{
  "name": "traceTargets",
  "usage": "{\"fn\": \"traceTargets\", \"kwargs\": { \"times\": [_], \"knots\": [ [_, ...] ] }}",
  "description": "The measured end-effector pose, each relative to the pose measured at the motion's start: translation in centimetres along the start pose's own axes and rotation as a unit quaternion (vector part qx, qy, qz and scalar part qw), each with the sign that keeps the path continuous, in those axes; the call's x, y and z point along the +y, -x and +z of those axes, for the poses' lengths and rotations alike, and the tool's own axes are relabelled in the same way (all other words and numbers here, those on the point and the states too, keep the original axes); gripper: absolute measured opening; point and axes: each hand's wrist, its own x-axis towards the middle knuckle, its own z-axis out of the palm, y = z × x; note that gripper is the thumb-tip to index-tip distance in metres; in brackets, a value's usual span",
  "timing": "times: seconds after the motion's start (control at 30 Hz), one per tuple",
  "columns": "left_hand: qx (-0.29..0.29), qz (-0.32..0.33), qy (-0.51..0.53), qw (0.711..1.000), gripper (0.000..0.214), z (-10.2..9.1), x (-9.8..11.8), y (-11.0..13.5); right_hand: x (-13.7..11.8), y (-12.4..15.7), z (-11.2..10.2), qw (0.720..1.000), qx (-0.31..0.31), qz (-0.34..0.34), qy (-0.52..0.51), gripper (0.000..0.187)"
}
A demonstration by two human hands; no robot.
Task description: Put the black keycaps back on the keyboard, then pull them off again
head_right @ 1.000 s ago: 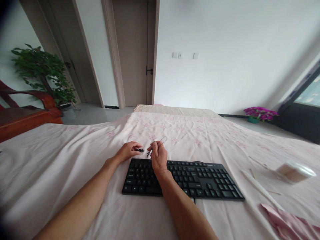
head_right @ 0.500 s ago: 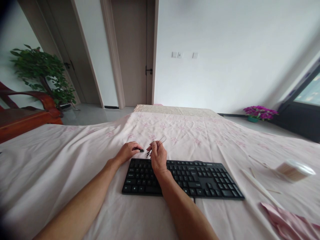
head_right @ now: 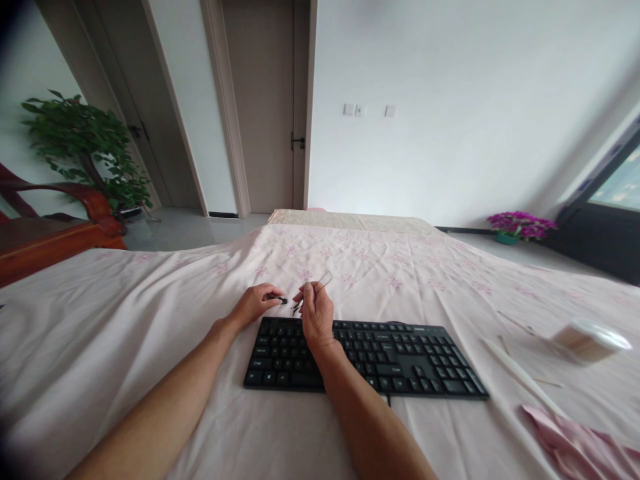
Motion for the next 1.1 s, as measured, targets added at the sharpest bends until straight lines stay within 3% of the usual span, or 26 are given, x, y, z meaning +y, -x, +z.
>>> {"fn": "traceTargets", "kwargs": {
  "times": [0.2,0.5,1.1],
  "knots": [
    [0.034,-0.034,0.023,0.999,0.030,0.0,-0.2,0.1,0.1,0.0,-0.1,1.000,-0.003,-0.003,0.002,0.031],
    [0.214,-0.172,0.071,0.959,0.049,-0.8,-1.7,0.4,0.1,0.1,-0.1,1.000,-0.010,0.000,-0.002,0.032],
    [0.204,-0.181,0.052,0.961,0.043,-0.7,-1.7,-0.1,-0.1,0.2,0.0,1.000,-0.013,-0.016,0.005,0.032]
  ]
}}
